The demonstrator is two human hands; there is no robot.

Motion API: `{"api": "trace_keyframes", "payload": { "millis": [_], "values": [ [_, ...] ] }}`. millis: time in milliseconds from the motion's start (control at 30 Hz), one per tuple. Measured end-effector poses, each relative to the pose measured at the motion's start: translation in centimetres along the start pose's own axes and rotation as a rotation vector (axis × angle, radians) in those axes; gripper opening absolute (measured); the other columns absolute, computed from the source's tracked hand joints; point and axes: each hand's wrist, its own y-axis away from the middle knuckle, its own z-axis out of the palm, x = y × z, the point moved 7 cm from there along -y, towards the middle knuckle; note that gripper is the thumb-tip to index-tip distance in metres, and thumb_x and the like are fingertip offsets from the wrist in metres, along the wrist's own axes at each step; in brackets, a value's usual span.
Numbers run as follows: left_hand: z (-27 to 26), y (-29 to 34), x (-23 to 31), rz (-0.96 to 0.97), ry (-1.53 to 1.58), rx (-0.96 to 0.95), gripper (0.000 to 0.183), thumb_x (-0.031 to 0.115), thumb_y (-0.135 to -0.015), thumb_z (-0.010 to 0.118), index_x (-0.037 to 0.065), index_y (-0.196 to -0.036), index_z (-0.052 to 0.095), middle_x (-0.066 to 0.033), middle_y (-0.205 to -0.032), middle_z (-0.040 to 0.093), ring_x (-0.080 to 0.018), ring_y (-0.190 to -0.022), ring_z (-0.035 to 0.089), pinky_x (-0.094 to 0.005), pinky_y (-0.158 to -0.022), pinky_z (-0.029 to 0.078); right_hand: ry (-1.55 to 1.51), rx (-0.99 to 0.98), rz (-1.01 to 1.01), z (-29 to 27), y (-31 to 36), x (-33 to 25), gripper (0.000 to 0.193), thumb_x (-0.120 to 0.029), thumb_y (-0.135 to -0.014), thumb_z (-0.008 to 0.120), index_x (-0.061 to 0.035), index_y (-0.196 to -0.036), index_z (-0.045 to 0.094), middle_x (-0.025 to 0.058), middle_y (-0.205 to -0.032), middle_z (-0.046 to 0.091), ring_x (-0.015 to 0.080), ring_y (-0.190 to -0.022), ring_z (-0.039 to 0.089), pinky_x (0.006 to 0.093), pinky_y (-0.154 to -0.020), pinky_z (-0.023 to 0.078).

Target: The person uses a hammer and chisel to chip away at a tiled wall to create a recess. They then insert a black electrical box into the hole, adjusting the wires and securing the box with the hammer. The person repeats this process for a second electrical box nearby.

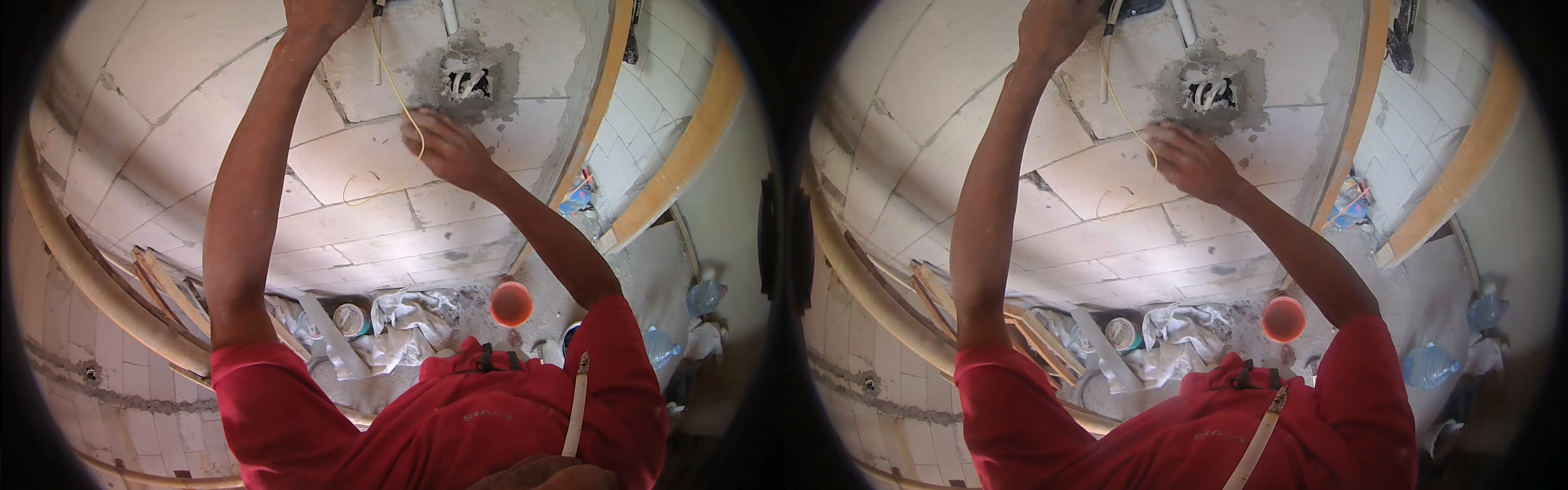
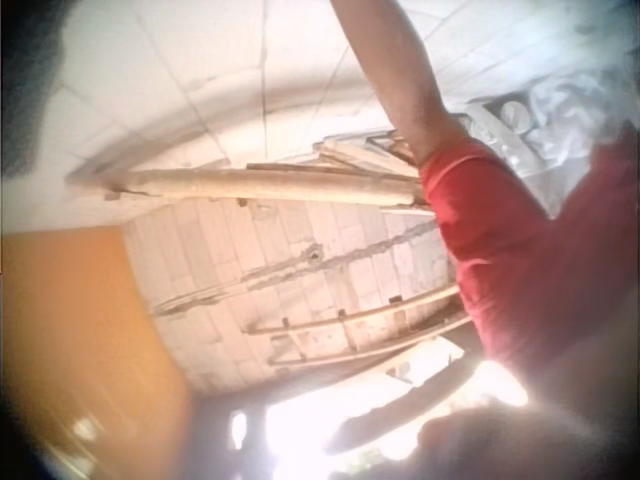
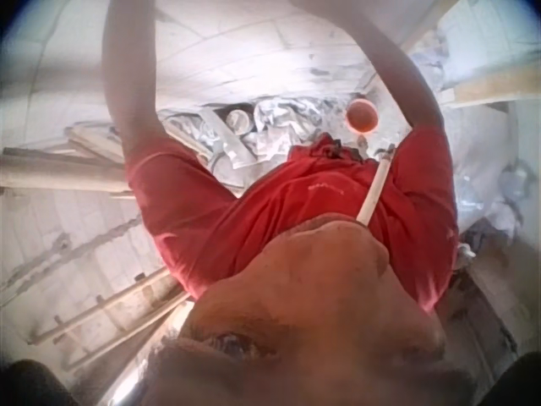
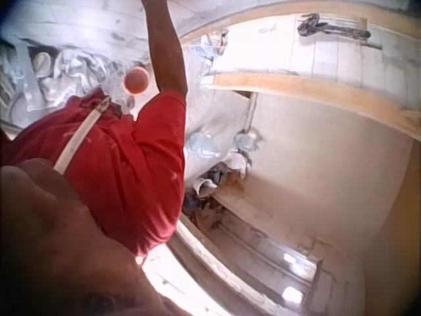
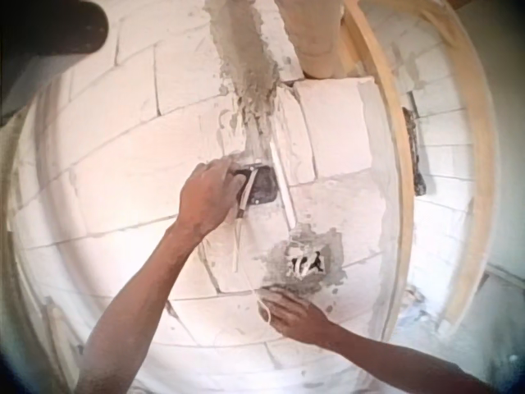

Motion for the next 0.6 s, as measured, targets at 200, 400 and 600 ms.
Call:
{"api": "trace_keyframes", "payload": {
  "millis": [200, 400, 600],
  "values": [
    [0.5, 0.1, 0.0, 0.046, 0.014, 0.041, 0.029, 0.023, -0.093, 0.064, 0.005, -0.116, 0.065, -0.0191, -0.098, 0.07, -0.0405, -0.094, 0.065, -0.049, -0.084, 0.053, -0.188, -0.085, 0.007, -2.1, 5.0, 0.8, 0.02, -0.018, -0.092, 0.071, -0.011, -0.111, 0.073, 0.0043, -0.119, 0.071, 0.024, -0.113, 0.067, 0.0415, -0.107, 0.051],
    [0.3, 0.2, 0.8, 0.034, -0.037, 0.089, 0.031, 0.021, -0.093, 0.063, 0.004, -0.119, 0.065, -0.0196, -0.097, 0.07, -0.0398, -0.093, 0.065, -0.0485, -0.083, 0.053, 0.195, 0.075, 0.425, -5.8, 5.5, 6.2, 0.056, -0.02, -0.096, 0.067, -0.0001, -0.146, 0.05, 0.0162, -0.152, 0.049, 0.0337, -0.141, 0.047, 0.0475, -0.119, 0.038],
    [0.4, 0.6, 0.8, 0.085, -0.094, 0.058, 0.034, 0.021, -0.093, 0.064, 0.003, -0.122, 0.063, -0.0191, -0.096, 0.067, -0.0398, -0.092, 0.062, -0.0502, -0.083, 0.052, -0.017, -0.406, 0.14, -1.0, 10.2, 2.1, 0.067, -0.023, -0.095, 0.069, -0.0044, -0.153, 0.041, 0.013, -0.159, 0.04, 0.031, -0.146, 0.042, 0.0463, -0.122, 0.035]
  ]
}}
